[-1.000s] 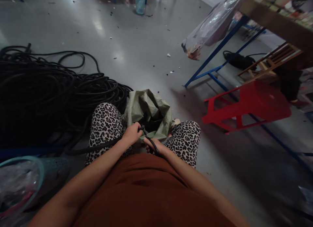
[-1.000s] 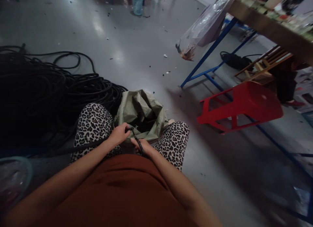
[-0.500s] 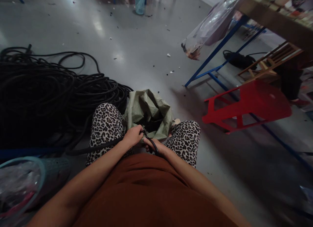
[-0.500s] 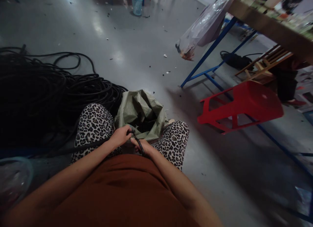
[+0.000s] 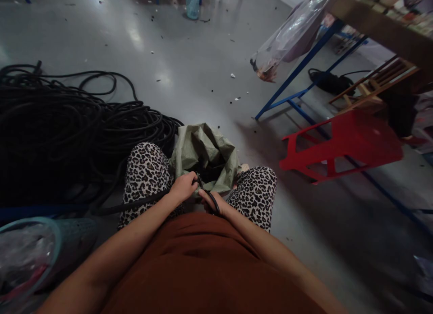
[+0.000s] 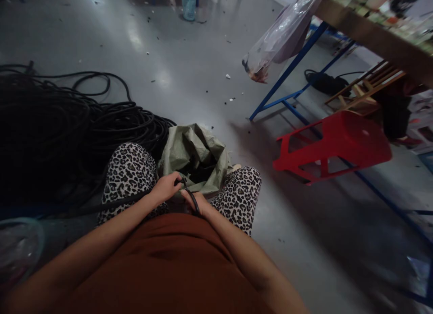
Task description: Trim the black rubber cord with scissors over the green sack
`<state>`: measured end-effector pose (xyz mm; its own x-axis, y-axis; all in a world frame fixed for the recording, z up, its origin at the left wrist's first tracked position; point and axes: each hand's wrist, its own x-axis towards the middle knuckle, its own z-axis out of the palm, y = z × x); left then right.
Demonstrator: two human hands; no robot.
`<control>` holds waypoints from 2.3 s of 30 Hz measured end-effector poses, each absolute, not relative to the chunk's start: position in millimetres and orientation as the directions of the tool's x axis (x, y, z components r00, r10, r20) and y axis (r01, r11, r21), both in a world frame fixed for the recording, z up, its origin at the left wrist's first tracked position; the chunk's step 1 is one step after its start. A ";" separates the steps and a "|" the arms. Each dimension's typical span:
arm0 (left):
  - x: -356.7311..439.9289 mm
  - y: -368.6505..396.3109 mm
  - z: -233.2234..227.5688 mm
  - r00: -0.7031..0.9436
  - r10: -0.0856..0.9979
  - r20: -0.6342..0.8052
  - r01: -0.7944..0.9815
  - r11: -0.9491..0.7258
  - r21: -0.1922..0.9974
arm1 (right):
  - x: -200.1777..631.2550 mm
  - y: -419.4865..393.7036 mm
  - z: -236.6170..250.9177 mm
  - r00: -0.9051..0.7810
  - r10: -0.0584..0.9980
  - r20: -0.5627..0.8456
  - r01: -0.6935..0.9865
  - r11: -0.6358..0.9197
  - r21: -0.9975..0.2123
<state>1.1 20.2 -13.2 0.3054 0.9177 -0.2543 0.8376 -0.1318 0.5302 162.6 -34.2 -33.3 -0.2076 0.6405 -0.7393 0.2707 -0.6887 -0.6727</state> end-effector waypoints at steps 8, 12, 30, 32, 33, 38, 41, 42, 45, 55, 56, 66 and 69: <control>2.6 21.2 -9.3 0.278 0.915 -0.292 0.845 -0.088 0.528 | 162.9 -35.8 -42.9 -0.236 0.705 -0.669 0.411 -0.552 -0.726; 2.9 22.1 -10.7 0.274 0.914 -0.298 0.846 -0.083 0.526 | 163.8 -35.9 -43.9 -0.217 0.707 -0.673 0.443 -0.543 -0.714; 5.2 23.8 -10.5 0.291 0.902 -0.318 0.843 -0.085 0.531 | 176.1 -38.3 -54.0 -0.129 0.719 -0.683 0.445 -0.573 -0.688; 4.8 23.7 -11.6 0.296 0.903 -0.311 0.839 -0.091 0.536 | 176.4 -36.1 -50.7 -0.098 0.687 -0.720 0.400 -0.635 -0.660; 4.7 23.7 -11.9 0.296 0.904 -0.310 0.838 -0.090 0.538 | 176.3 -34.9 -48.8 -0.084 0.669 -0.739 0.377 -0.665 -0.645; 4.9 22.5 -10.7 0.273 0.909 -0.316 0.837 -0.062 0.544 | 174.6 -31.9 -42.4 -0.033 0.601 -0.798 0.271 -0.764 -0.586; 4.1 21.7 -10.5 0.248 0.919 -0.307 0.843 -0.049 0.536 | 172.7 -32.9 -42.1 -0.086 0.583 -0.808 0.236 -0.776 -0.585; 3.5 21.6 -10.7 0.241 0.921 -0.305 0.845 -0.045 0.533 | 172.1 -33.4 -42.6 -0.113 0.579 -0.808 0.234 -0.775 -0.588; 0.7 21.8 -11.9 0.229 0.926 -0.301 0.847 -0.037 0.530 | 171.4 -34.4 -45.8 -0.198 0.589 -0.783 0.256 -0.741 -0.621; -3.9 23.1 -9.9 0.161 0.961 -0.226 0.854 -0.021 0.520 | 175.9 -37.5 -57.5 -0.386 0.597 -0.704 0.276 -0.653 -0.705; -4.1 23.1 -9.9 0.156 0.964 -0.214 0.856 -0.024 0.517 | 175.3 -37.4 -57.8 -0.390 0.593 -0.705 0.273 -0.656 -0.703; -0.6 18.7 -5.2 0.246 0.959 -0.140 0.834 -0.136 0.535 | 173.0 -34.9 -43.2 -0.427 0.625 -0.654 0.270 -0.602 -0.752; 0.7 17.8 -0.8 0.256 0.954 -0.159 0.845 -0.141 0.516 | 170.2 -34.6 -38.7 -0.396 0.654 -0.645 0.269 -0.589 -0.762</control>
<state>0.7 17.8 -0.8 0.2557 0.9536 -0.1587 0.8452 -0.1408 0.5156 170.2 -34.6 -38.7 -0.3956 0.6536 -0.6452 0.2691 -0.5892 -0.7618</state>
